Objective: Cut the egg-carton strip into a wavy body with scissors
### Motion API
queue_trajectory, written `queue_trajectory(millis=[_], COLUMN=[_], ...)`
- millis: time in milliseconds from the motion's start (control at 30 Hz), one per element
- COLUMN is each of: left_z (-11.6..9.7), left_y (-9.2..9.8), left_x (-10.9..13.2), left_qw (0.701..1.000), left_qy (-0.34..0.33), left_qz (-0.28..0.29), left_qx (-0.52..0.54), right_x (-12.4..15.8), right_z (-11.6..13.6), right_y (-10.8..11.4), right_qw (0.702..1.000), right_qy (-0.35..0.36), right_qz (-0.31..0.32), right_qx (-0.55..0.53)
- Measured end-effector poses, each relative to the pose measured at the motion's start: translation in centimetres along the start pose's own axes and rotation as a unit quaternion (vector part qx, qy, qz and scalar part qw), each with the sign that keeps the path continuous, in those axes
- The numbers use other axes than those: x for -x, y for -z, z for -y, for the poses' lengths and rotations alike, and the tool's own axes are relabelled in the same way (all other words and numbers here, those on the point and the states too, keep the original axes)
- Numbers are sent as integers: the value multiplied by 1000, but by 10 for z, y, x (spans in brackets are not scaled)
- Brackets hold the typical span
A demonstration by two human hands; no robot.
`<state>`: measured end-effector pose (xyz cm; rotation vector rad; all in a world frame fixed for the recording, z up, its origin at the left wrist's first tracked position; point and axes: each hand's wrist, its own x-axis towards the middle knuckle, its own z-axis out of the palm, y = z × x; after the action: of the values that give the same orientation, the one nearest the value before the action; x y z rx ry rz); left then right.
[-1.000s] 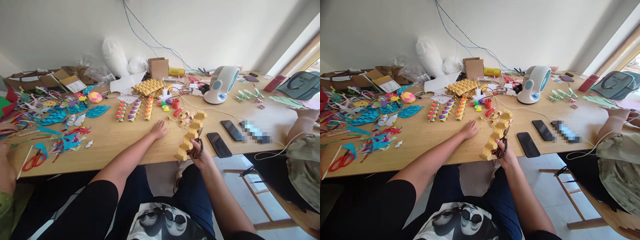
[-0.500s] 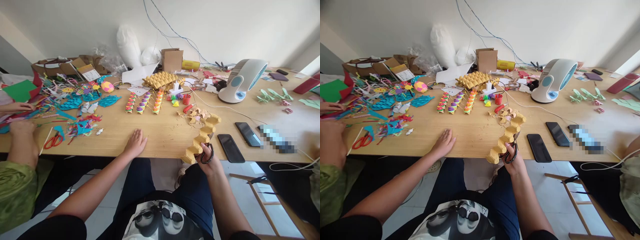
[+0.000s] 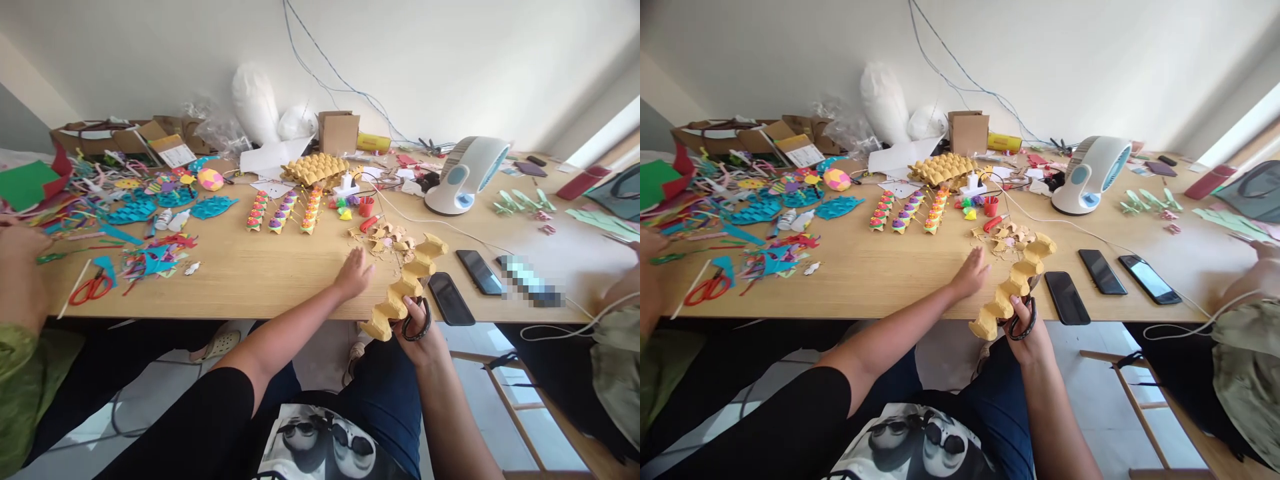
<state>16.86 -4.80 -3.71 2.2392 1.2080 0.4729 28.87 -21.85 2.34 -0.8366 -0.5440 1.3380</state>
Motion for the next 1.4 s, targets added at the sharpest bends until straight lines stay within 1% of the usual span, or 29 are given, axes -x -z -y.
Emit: queue_trajectory(millis=[67,100,167,200,267,333,367,400,467,533,600,700,767,833,867,933,1000,1067,1100,1133,1200,1233,1300,1367,1400], left_z=[15,26,50,61,77,84,85,85,83,81,76,62,51,42,40,44,58,77,85,91,93,88,66,37,22], left_y=[18,28,49,59,74,82,83,83,78,71,62,49,42,38,38,38,39,39,37,34,25,18,2,-16,-24], left_x=[1,8,32,48,83,113,123,129,129,114,89,42,11,-13,-22,-30,-24,-7,4,14,29,31,26,8,-4], left_qw=[1000,999,993,985,960,927,911,900,890,891,893,889,891,898,907,933,961,973,974,973,972,970,970,972,974], left_qy=[-9,-32,-111,-155,-231,-291,-312,-325,-338,-343,-346,-349,-335,-304,-284,-240,-180,-100,-61,-27,28,37,54,80,81], left_qz=[-8,-8,11,32,95,168,200,221,236,225,216,213,209,202,190,132,43,-29,-49,-54,-45,-41,-40,-37,-40], left_qx=[25,12,-37,-67,-125,-168,-182,-191,-196,-196,-193,-204,-224,-246,-248,-234,-207,-206,-214,-221,-231,-236,-235,-219,-208], right_x=[7,10,15,16,15,11,9,7,4,2,2,4,6,8,10,14,20,25,27,29,31,30,27,24,23], right_z=[7,10,14,15,14,9,6,4,-2,-6,-8,-10,-10,-9,-8,-5,-2,2,3,4,6,7,7,7,7], right_y=[10,15,24,28,35,37,37,37,34,31,29,28,27,25,25,25,29,36,40,44,51,52,52,46,43], right_qw=[1000,1000,999,999,999,998,998,998,998,998,998,998,999,998,998,998,997,997,996,996,996,997,997,998,998], right_qy=[9,16,25,25,16,4,-2,-7,-14,-22,-28,-27,-26,-28,-29,-27,-22,-14,-11,-9,-5,-4,-4,-4,-5], right_qz=[-10,-16,-29,-34,-36,-33,-30,-28,-22,-15,-8,-3,-7,-15,-18,-20,-20,-23,-27,-31,-37,-38,-35,-29,-26], right_qx=[-3,-5,-12,-18,-32,-44,-48,-50,-56,-61,-63,-51,-46,-47,-50,-58,-69,-77,-78,-78,-76,-74,-68,-61,-58])
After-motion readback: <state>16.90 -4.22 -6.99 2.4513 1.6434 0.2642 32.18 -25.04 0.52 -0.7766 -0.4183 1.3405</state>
